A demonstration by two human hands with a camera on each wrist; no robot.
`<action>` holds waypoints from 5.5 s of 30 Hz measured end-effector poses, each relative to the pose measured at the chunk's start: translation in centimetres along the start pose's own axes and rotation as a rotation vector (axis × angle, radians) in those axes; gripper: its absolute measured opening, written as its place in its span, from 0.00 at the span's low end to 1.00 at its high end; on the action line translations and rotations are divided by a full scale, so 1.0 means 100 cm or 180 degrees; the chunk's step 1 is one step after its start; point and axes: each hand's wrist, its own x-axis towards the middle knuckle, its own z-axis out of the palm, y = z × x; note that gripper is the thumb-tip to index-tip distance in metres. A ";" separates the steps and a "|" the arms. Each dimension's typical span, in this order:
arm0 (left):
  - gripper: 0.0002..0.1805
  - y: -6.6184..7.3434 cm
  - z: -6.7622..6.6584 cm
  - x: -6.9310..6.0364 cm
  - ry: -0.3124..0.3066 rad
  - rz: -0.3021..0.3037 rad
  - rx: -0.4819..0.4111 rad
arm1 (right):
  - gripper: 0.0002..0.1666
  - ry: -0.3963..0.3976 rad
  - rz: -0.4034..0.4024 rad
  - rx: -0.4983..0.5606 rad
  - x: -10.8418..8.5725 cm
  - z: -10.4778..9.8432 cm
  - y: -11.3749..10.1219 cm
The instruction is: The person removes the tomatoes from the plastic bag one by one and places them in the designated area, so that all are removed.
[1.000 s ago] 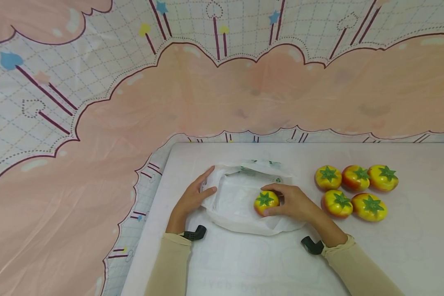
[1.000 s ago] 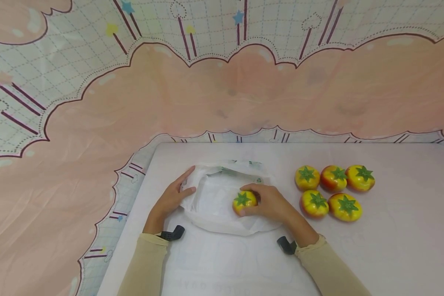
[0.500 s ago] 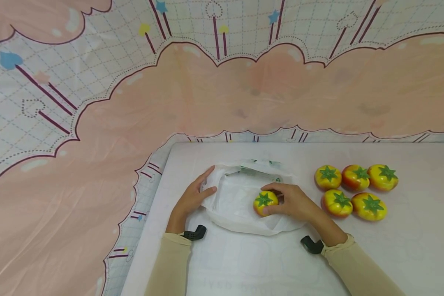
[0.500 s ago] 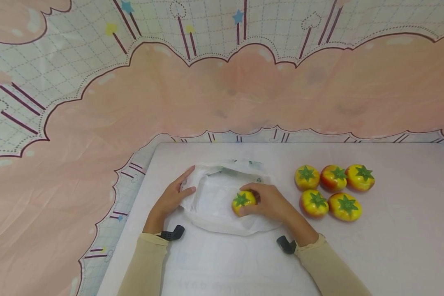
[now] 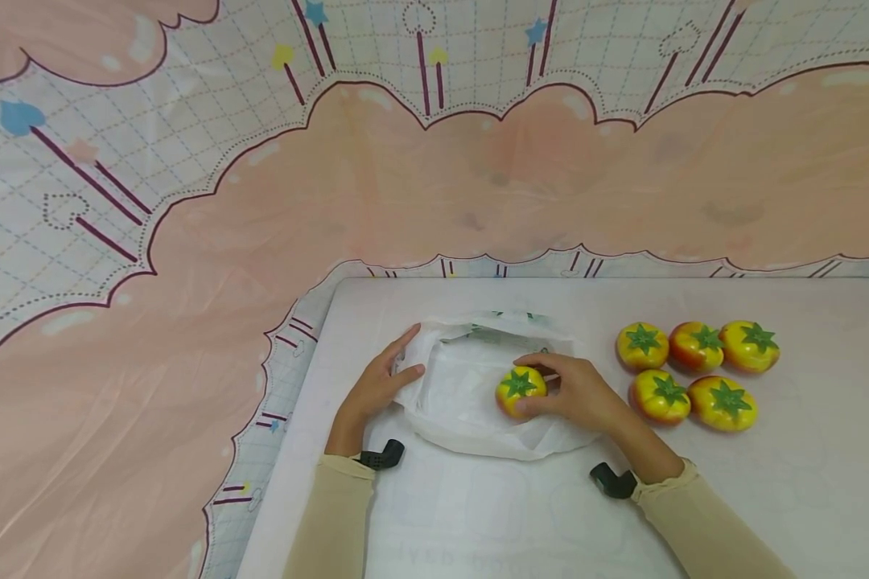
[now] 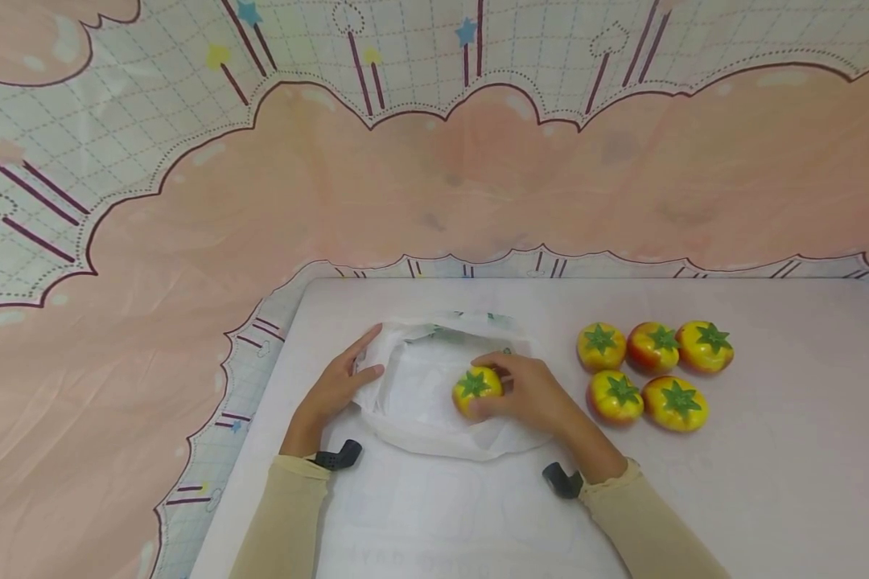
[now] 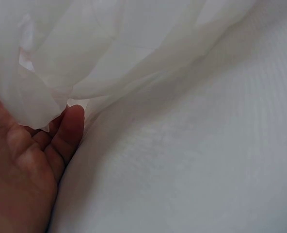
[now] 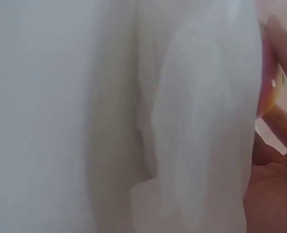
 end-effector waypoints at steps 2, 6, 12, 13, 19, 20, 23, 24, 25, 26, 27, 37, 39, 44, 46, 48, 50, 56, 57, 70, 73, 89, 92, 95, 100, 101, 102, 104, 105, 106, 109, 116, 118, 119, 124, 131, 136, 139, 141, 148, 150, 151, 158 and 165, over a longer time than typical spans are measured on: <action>0.40 0.000 0.000 0.000 -0.0002 0.0004 0.0000 | 0.37 0.0051 -0.0023 0.0038 -0.001 -0.002 -0.001; 0.40 -0.001 0.000 0.000 -0.0005 -0.0001 -0.0035 | 0.37 0.0133 -0.0044 0.0070 -0.003 -0.006 -0.005; 0.40 0.001 -0.001 0.000 0.0008 -0.0013 -0.0050 | 0.37 0.0206 -0.0024 0.0121 -0.006 -0.011 -0.011; 0.40 0.000 -0.001 -0.001 0.0007 -0.0011 -0.0043 | 0.37 0.0218 -0.0011 0.0115 -0.006 -0.012 -0.012; 0.40 0.000 0.000 0.000 0.0001 0.0007 0.0015 | 0.38 0.0282 0.0069 0.0079 -0.010 -0.017 -0.018; 0.40 0.000 0.000 0.000 0.0002 0.0005 0.0020 | 0.38 0.0292 0.0073 0.0074 -0.011 -0.018 -0.018; 0.39 0.000 0.000 0.000 0.0006 -0.0005 0.0031 | 0.39 0.0336 0.0105 0.0039 -0.013 -0.021 -0.021; 0.40 0.000 0.000 0.000 0.0006 0.0001 0.0037 | 0.39 0.0345 0.0116 0.0027 -0.013 -0.023 -0.022; 0.39 0.000 -0.001 0.000 0.0011 -0.0011 0.0042 | 0.40 0.0353 0.0112 0.0023 -0.014 -0.024 -0.023; 0.39 0.000 -0.001 -0.001 0.0013 -0.0011 0.0052 | 0.39 0.0362 0.0101 0.0026 -0.015 -0.025 -0.023; 0.39 0.000 -0.001 -0.001 0.0014 -0.0015 0.0053 | 0.39 0.0370 0.0106 0.0021 -0.015 -0.026 -0.024; 0.39 0.000 -0.001 -0.001 -0.0003 -0.0051 -0.0003 | 0.36 0.0449 -0.0066 0.0045 -0.024 -0.040 -0.027; 0.39 0.000 -0.001 -0.001 -0.0004 -0.0055 0.0014 | 0.37 0.0468 -0.0038 0.0013 -0.026 -0.043 -0.027; 0.39 0.000 -0.001 -0.001 -0.0005 -0.0066 0.0029 | 0.38 0.0506 0.0057 0.0009 -0.032 -0.052 -0.026; 0.39 0.001 -0.001 -0.001 -0.0007 -0.0058 0.0019 | 0.38 0.0515 0.0115 -0.0005 -0.035 -0.055 -0.026; 0.39 0.001 -0.001 0.000 -0.0005 -0.0056 0.0020 | 0.38 0.0545 0.0167 -0.0052 -0.038 -0.059 -0.026; 0.39 0.001 -0.001 0.000 -0.0004 -0.0052 0.0019 | 0.39 0.0599 0.0194 -0.0110 -0.042 -0.062 -0.026; 0.38 0.000 -0.001 0.000 0.0014 -0.0059 0.0021 | 0.37 0.0802 0.0193 -0.0186 -0.050 -0.072 -0.026; 0.38 0.000 0.000 0.000 0.0014 -0.0060 0.0026 | 0.37 0.0834 0.0180 -0.0195 -0.052 -0.073 -0.025; 0.39 0.001 0.000 0.000 0.0020 -0.0001 0.0004 | 0.40 0.0911 0.0462 -0.0376 -0.068 -0.100 -0.019; 0.39 0.001 0.000 0.000 0.0016 0.0011 -0.0005 | 0.40 0.0931 0.0489 -0.0389 -0.072 -0.106 -0.017; 0.40 0.004 0.001 -0.001 0.0001 -0.0024 0.0036 | 0.39 0.1304 0.0709 -0.0499 -0.092 -0.134 0.005; 0.40 0.005 0.000 -0.001 -0.0003 -0.0018 0.0052 | 0.39 0.1454 0.0684 -0.0513 -0.096 -0.138 0.011; 0.39 0.004 0.000 -0.002 0.0010 -0.0037 0.0068 | 0.38 0.1569 0.0594 -0.0527 -0.101 -0.141 0.017; 0.39 0.004 -0.001 -0.002 0.0017 -0.0033 0.0076 | 0.38 0.1659 0.0601 -0.0562 -0.108 -0.148 0.028; 0.39 0.004 -0.001 -0.002 0.0011 -0.0032 0.0078 | 0.38 0.1673 0.0638 -0.0566 -0.110 -0.149 0.031; 0.38 0.004 -0.001 -0.002 0.0005 -0.0032 0.0083 | 0.39 0.1686 0.0685 -0.0570 -0.112 -0.150 0.034; 0.38 0.004 -0.001 -0.002 -0.0004 -0.0041 0.0084 | 0.39 0.1709 0.0775 -0.0560 -0.115 -0.152 0.039; 0.38 0.004 -0.001 -0.002 -0.0007 -0.0048 0.0082 | 0.40 0.1730 0.0818 -0.0565 -0.117 -0.153 0.042; 0.38 0.004 -0.001 -0.002 -0.0009 -0.0056 0.0076 | 0.40 0.1753 0.0851 -0.0564 -0.118 -0.153 0.045; 0.38 0.003 0.000 -0.002 0.0002 -0.0079 0.0081 | 0.38 0.1867 0.0801 -0.0562 -0.123 -0.155 0.052; 0.38 0.003 0.000 -0.002 0.0013 -0.0065 0.0062 | 0.35 0.2072 0.0703 -0.0423 -0.133 -0.157 0.065; 0.38 0.004 0.000 -0.002 0.0010 -0.0066 0.0045 | 0.35 0.2113 0.0686 -0.0375 -0.136 -0.158 0.068; 0.38 0.004 0.000 -0.002 0.0008 -0.0069 0.0037 | 0.35 0.2129 0.0668 -0.0359 -0.137 -0.158 0.070; 0.38 0.005 0.001 -0.001 0.0010 -0.0111 0.0031 | 0.34 0.2214 0.0692 -0.0409 -0.143 -0.158 0.080; 0.38 0.005 0.002 -0.002 0.0030 -0.0123 0.0062 | 0.33 0.2194 0.0846 -0.0336 -0.152 -0.158 0.089; 0.38 0.004 0.002 -0.002 0.0023 -0.0134 0.0044 | 0.34 0.2171 0.0825 -0.0319 -0.160 -0.159 0.097; 0.38 0.004 0.002 -0.003 0.0020 -0.0125 0.0057 | 0.34 0.2168 0.0830 -0.0353 -0.165 -0.159 0.103; 0.38 0.004 0.002 -0.003 0.0023 -0.0128 0.0064 | 0.34 0.2162 0.0869 -0.0397 -0.167 -0.159 0.106; 0.38 0.006 0.001 -0.003 0.0024 -0.0172 0.0080 | 0.36 0.2157 0.1076 -0.0502 -0.172 -0.158 0.114; 0.38 0.005 0.001 -0.003 0.0024 -0.0172 0.0085 | 0.36 0.2124 0.1122 -0.0497 -0.174 -0.158 0.118; 0.38 0.004 0.001 -0.003 0.0026 -0.0170 0.0085 | 0.36 0.2114 0.1130 -0.0479 -0.174 -0.157 0.120; 0.38 0.003 0.001 -0.002 0.0026 -0.0141 0.0090 | 0.31 0.2054 0.1117 -0.0341 -0.178 -0.155 0.132; 0.38 0.004 0.002 -0.002 0.0015 -0.0134 0.0072 | 0.29 0.2014 0.1315 -0.0308 -0.181 -0.152 0.134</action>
